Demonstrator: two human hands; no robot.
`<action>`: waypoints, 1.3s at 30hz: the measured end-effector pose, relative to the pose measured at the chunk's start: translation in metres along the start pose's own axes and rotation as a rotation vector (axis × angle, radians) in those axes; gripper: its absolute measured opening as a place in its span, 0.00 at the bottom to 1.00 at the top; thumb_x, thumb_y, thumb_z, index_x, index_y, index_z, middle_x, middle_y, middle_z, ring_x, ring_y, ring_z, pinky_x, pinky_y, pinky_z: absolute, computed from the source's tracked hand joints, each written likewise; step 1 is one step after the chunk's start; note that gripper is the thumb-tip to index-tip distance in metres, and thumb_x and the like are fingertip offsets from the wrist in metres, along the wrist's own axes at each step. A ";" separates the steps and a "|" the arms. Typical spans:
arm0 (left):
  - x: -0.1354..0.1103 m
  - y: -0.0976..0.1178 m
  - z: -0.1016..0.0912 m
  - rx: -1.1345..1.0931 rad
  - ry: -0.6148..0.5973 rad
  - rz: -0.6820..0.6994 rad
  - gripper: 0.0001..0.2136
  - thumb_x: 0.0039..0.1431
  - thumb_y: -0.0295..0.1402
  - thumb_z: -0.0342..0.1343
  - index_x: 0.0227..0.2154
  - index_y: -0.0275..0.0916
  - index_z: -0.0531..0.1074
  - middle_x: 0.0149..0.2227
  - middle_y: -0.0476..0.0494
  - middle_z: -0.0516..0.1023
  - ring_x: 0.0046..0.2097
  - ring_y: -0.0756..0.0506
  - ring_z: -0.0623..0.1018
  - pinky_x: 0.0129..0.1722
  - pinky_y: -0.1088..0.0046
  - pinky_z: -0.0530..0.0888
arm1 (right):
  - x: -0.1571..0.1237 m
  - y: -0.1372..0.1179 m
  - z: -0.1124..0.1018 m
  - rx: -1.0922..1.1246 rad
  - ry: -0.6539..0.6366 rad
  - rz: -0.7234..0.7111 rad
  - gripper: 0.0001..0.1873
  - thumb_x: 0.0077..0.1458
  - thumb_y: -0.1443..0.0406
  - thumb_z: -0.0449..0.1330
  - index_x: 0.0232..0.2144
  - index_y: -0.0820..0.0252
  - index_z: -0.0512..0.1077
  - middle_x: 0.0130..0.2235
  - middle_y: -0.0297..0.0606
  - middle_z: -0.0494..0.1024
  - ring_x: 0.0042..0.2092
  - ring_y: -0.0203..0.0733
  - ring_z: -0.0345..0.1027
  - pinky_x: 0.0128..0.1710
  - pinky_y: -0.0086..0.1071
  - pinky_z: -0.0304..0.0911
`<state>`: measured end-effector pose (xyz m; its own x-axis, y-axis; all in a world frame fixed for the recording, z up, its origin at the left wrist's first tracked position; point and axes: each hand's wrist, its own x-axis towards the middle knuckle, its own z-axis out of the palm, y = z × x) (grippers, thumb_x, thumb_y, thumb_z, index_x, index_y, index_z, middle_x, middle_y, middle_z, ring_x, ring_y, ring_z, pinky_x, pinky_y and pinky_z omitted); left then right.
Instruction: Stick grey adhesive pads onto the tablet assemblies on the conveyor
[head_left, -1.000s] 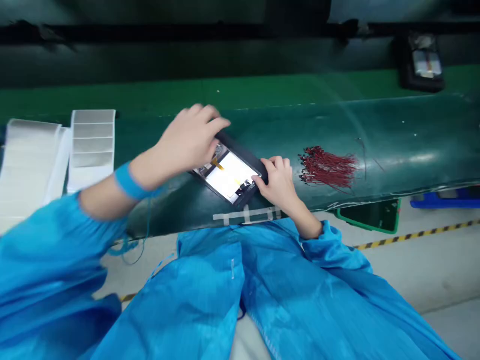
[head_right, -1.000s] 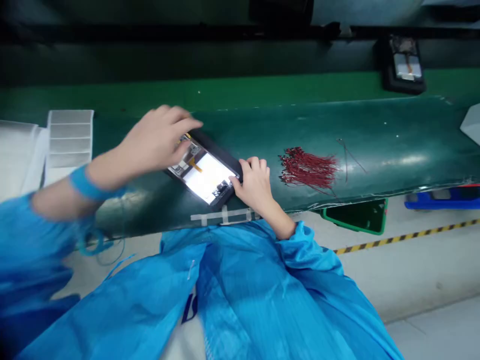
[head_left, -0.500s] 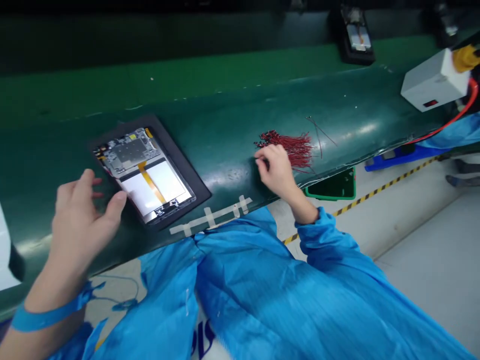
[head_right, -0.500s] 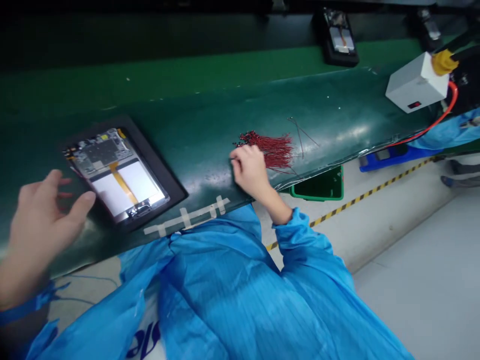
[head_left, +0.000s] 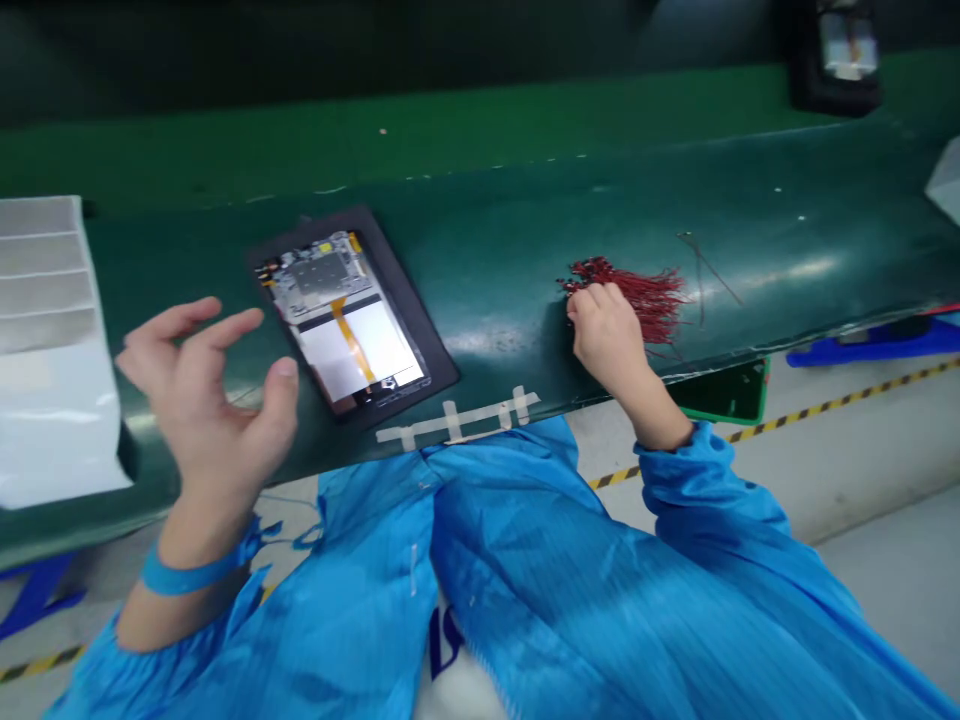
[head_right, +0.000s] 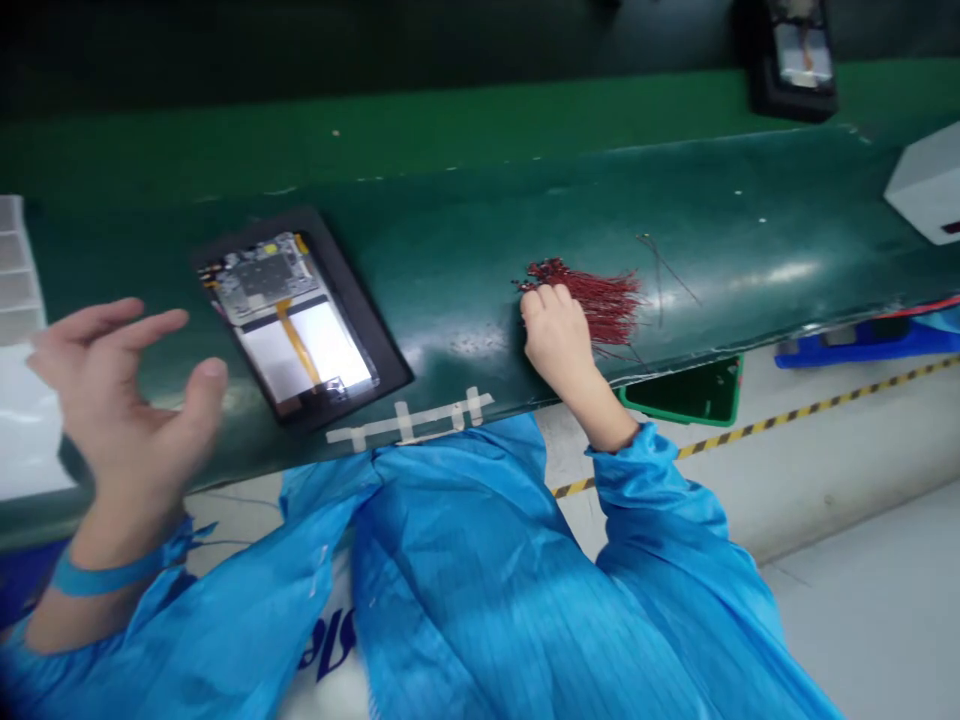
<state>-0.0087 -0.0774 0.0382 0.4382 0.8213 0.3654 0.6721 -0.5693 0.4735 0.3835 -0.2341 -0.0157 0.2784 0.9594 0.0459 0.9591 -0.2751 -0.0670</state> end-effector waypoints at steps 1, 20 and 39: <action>-0.003 0.002 -0.003 -0.004 -0.005 0.011 0.24 0.70 0.46 0.60 0.66 0.49 0.74 0.68 0.33 0.71 0.71 0.23 0.69 0.65 0.24 0.64 | -0.002 0.002 0.002 0.005 0.014 -0.005 0.15 0.69 0.71 0.48 0.40 0.61 0.75 0.42 0.53 0.78 0.47 0.59 0.67 0.47 0.47 0.63; 0.007 0.066 0.073 -0.199 -0.279 0.067 0.07 0.69 0.34 0.57 0.43 0.46 0.79 0.38 0.43 0.80 0.48 0.35 0.76 0.51 0.50 0.71 | 0.033 -0.078 0.011 1.182 -0.109 -0.257 0.09 0.73 0.56 0.56 0.48 0.53 0.64 0.35 0.31 0.74 0.37 0.38 0.73 0.41 0.35 0.69; 0.036 0.081 0.110 -0.055 -0.329 0.120 0.03 0.64 0.30 0.57 0.33 0.40 0.73 0.37 0.42 0.72 0.51 0.30 0.75 0.56 0.41 0.67 | 0.034 -0.099 0.016 0.967 0.157 -0.117 0.11 0.68 0.69 0.57 0.50 0.54 0.72 0.42 0.35 0.83 0.45 0.41 0.78 0.51 0.40 0.72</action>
<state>0.1272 -0.0894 0.0011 0.6870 0.7114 0.1480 0.5745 -0.6566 0.4887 0.2970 -0.1730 -0.0238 0.2550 0.9389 0.2314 0.5447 0.0582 -0.8366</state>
